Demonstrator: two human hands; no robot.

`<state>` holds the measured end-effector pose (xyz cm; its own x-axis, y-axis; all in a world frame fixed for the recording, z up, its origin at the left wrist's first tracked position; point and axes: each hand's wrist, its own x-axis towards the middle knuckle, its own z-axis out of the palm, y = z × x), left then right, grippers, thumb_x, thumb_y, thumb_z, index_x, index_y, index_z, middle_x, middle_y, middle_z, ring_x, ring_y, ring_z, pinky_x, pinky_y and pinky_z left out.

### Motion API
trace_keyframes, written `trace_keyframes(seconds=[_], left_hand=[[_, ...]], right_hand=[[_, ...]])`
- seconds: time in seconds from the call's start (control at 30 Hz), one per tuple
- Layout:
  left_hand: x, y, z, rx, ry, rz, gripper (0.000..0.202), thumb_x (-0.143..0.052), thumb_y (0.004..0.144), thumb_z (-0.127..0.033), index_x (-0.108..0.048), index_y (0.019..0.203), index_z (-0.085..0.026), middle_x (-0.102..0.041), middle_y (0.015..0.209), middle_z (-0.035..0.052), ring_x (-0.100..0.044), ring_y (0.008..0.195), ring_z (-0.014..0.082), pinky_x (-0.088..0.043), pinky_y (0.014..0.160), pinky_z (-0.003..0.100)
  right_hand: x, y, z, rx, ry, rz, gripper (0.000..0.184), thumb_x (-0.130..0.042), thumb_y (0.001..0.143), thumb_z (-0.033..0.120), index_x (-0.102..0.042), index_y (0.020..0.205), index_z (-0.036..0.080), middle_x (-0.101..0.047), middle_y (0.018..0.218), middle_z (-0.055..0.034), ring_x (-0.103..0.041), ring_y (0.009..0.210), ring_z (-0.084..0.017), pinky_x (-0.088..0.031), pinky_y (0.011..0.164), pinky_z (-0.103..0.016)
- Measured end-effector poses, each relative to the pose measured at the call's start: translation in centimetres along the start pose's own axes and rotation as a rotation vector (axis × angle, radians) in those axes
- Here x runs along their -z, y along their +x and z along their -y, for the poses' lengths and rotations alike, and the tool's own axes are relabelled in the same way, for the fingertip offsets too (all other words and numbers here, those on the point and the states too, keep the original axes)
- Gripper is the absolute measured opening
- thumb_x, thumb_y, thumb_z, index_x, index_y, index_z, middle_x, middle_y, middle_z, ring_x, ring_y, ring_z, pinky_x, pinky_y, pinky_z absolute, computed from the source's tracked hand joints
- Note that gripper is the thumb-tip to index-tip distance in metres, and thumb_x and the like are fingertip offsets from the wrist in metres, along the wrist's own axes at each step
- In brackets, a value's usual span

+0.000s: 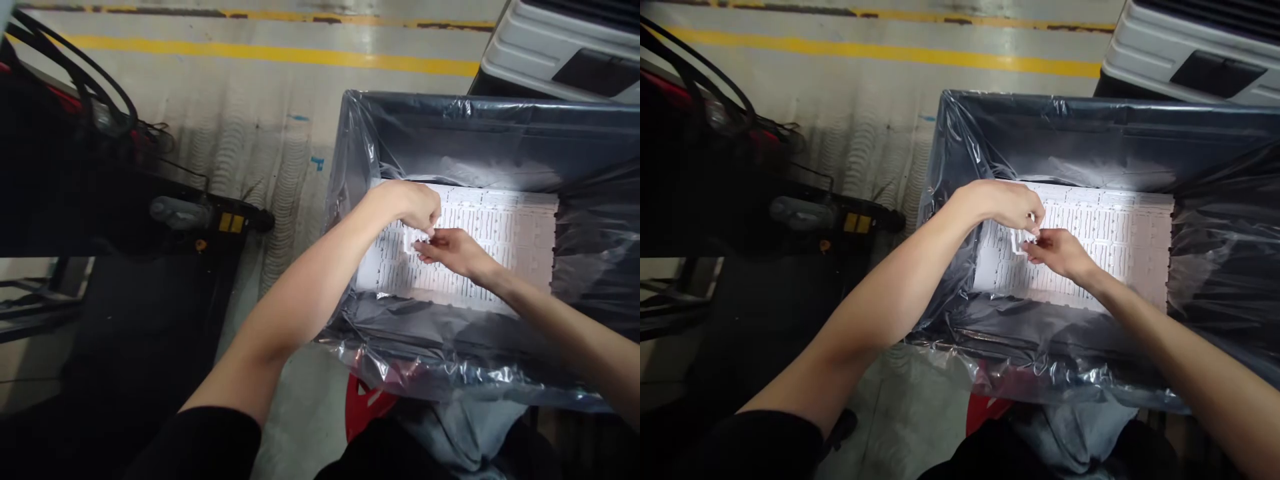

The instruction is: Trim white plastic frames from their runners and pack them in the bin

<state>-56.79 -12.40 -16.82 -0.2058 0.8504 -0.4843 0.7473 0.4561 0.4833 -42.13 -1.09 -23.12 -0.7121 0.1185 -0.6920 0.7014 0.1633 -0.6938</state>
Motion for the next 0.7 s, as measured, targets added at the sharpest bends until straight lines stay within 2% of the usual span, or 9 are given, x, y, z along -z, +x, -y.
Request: trace_keyframes(seconds=[0.07, 0.17, 0.27, 0.37, 0.43, 0.53, 0.6, 0.7], left_hand=[[-0.2, 0.3, 0.5, 0.006, 0.013, -0.061, 0.022, -0.081, 0.081, -0.037, -0.083, 0.1, -0.026, -0.077, 0.09, 0.0055, -0.071, 0.086, 0.0267, -0.056, 0.082, 0.038], [-0.5, 0.8, 1.3, 0.073, -0.028, -0.246, 0.042, -0.082, 0.082, -0.043, -0.08, 0.117, -0.02, -0.076, 0.1, 0.0106, -0.071, 0.101, 0.0333, -0.055, 0.089, 0.044], [-0.9, 1.4, 2.1, 0.076, -0.096, -0.348, 0.039, -0.083, 0.08, -0.04, -0.08, 0.113, -0.019, -0.075, 0.1, 0.0107, -0.07, 0.102, 0.0346, -0.054, 0.092, 0.046], [-1.3, 1.7, 2.5, 0.061, -0.124, -0.363, 0.037, -0.086, 0.076, -0.038, -0.081, 0.108, -0.02, -0.074, 0.1, 0.0095, -0.069, 0.099, 0.0336, -0.054, 0.091, 0.045], [-1.3, 1.8, 2.6, 0.065, -0.134, -0.373, 0.037, -0.087, 0.075, -0.038, -0.081, 0.107, -0.021, -0.074, 0.102, 0.0091, -0.069, 0.101, 0.0339, -0.054, 0.091, 0.044], [-1.0, 1.4, 2.1, 0.077, -0.113, -0.359, 0.038, -0.086, 0.078, -0.038, -0.081, 0.112, -0.021, -0.074, 0.108, 0.0104, -0.069, 0.105, 0.0354, -0.053, 0.093, 0.045], [-0.6, 1.0, 1.6, 0.095, -0.08, -0.334, 0.041, -0.084, 0.082, -0.039, -0.08, 0.117, -0.02, -0.074, 0.113, 0.0128, -0.068, 0.109, 0.0374, -0.053, 0.094, 0.046], [0.0, 0.6, 0.8, 0.117, -0.072, -0.311, 0.042, -0.083, 0.085, -0.037, -0.079, 0.122, -0.017, -0.073, 0.117, 0.015, -0.068, 0.114, 0.0394, -0.053, 0.096, 0.047]], right_hand=[[-2.3, 0.4, 0.0, -0.06, 0.015, 0.036, 0.027, -0.085, 0.094, 0.019, -0.066, 0.076, 0.016, -0.07, 0.074, -0.0046, -0.076, 0.079, -0.022, -0.064, 0.077, -0.03], [-6.2, 0.8, -0.5, -0.142, -0.002, 0.093, 0.035, -0.084, 0.094, 0.015, -0.061, 0.069, 0.016, -0.068, 0.071, -0.0038, -0.076, 0.073, -0.021, -0.063, 0.068, -0.026], [-10.2, 1.4, -1.3, -0.203, -0.074, 0.147, 0.027, -0.08, 0.099, 0.014, -0.064, 0.078, 0.012, -0.069, 0.076, -0.0017, -0.073, 0.07, -0.017, -0.063, 0.064, -0.023], [-13.0, 2.5, -2.0, -0.218, -0.218, 0.188, 0.016, -0.077, 0.104, 0.021, -0.068, 0.095, 0.011, -0.069, 0.084, 0.0003, -0.07, 0.069, -0.014, -0.062, 0.062, -0.023], [-13.6, 3.0, -2.1, -0.195, -0.35, 0.202, 0.016, -0.075, 0.106, 0.025, -0.069, 0.1, 0.012, -0.069, 0.088, -0.0004, -0.069, 0.07, -0.014, -0.062, 0.064, -0.025], [-12.9, 2.4, -2.2, -0.083, -0.582, 0.202, 0.016, -0.075, 0.105, 0.026, -0.07, 0.106, 0.011, -0.071, 0.095, -0.0043, -0.07, 0.079, -0.017, -0.063, 0.074, -0.031], [-11.9, 0.9, -2.0, 0.044, -0.746, 0.199, 0.014, -0.073, 0.104, 0.017, -0.071, 0.114, 0.008, -0.071, 0.105, -0.0119, -0.07, 0.092, -0.023, -0.061, 0.084, -0.036], [-10.9, -1.5, -1.5, 0.254, -0.973, 0.251, 0.033, -0.06, 0.099, -0.001, -0.069, 0.13, 0.006, -0.066, 0.125, -0.0227, -0.066, 0.109, -0.031, -0.055, 0.092, -0.039]])
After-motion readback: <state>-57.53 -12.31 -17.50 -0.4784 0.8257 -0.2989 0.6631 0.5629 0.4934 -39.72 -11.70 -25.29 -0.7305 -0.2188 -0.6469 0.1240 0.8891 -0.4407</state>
